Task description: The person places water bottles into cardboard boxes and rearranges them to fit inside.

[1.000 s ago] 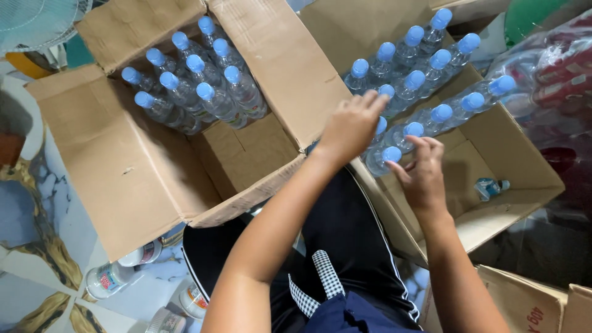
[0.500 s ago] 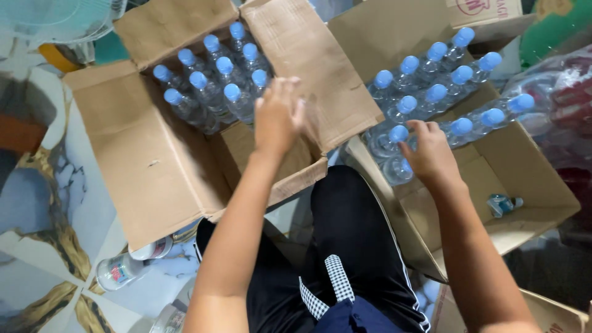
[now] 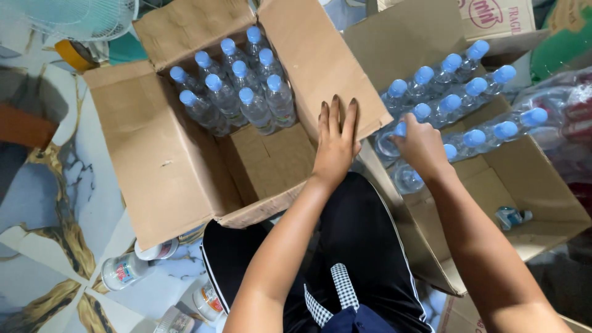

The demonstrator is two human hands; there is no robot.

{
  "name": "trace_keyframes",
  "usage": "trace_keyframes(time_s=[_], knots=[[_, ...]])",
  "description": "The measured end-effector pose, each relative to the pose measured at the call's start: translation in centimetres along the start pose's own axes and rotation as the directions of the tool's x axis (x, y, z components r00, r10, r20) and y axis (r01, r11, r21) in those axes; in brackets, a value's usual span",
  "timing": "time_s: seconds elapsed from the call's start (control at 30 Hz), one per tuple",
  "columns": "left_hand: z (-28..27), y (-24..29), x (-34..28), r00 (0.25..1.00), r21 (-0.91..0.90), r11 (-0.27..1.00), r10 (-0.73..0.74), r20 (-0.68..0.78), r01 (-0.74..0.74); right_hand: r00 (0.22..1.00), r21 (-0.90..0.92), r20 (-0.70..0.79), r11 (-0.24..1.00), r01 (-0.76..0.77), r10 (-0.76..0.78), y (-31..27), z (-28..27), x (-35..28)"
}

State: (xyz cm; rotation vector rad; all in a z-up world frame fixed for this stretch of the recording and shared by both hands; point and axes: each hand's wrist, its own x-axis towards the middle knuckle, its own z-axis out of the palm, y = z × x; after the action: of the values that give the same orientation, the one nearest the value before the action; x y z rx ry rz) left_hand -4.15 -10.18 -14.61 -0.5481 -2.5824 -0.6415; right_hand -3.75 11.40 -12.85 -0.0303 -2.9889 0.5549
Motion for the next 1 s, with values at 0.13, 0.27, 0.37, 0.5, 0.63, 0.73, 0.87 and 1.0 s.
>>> trace_keyframes(time_s=[0.13, 0.27, 0.37, 0.5, 0.63, 0.73, 0.87, 1.0], knots=[[-0.5, 0.0, -0.5, 0.999, -0.170, 0.985, -0.014, 0.030, 0.019, 0.998, 0.013, -0.010, 0.998, 0.054, -0.054, -0.2, 0.0, 1.2], [-0.7, 0.0, -0.3, 0.999, -0.185, 0.983, 0.015, 0.029, -0.010, 0.989, -0.052, -0.052, 0.990, 0.134, -0.137, -0.8, -2.2, 1.9], [-0.7, 0.0, -0.5, 0.998, -0.213, 0.977, -0.010, 0.061, 0.023, 0.999, -0.065, -0.010, 0.997, 0.037, -0.038, -3.3, -6.4, 2.2], [-0.6, -0.1, -0.6, 0.999, -0.258, 0.966, -0.020, 0.036, 0.028, 0.992, -0.087, -0.079, 0.992, 0.088, -0.095, -5.0, -10.3, 2.0], [-0.6, -0.2, -0.8, 1.000, -0.264, 0.964, -0.004, 0.029, 0.012, 0.990, -0.024, -0.130, 0.998, 0.053, -0.056, -5.8, -11.7, 1.8], [-0.6, -0.2, -0.9, 1.000, -0.258, 0.966, 0.003, 0.028, 0.005, 0.987, -0.010, -0.149, 0.998, 0.063, -0.064, -5.5, -9.7, 2.7], [-0.8, -0.1, -0.8, 0.999, -0.254, 0.967, -0.012, 0.049, 0.024, 0.977, -0.020, -0.176, 0.993, 0.116, -0.118, -4.3, -5.5, 4.1], [-0.9, 0.0, -0.7, 0.999, -0.226, 0.974, 0.007, 0.048, 0.004, 0.993, 0.050, -0.115, 0.998, 0.042, -0.036, -3.3, -2.3, 4.6]])
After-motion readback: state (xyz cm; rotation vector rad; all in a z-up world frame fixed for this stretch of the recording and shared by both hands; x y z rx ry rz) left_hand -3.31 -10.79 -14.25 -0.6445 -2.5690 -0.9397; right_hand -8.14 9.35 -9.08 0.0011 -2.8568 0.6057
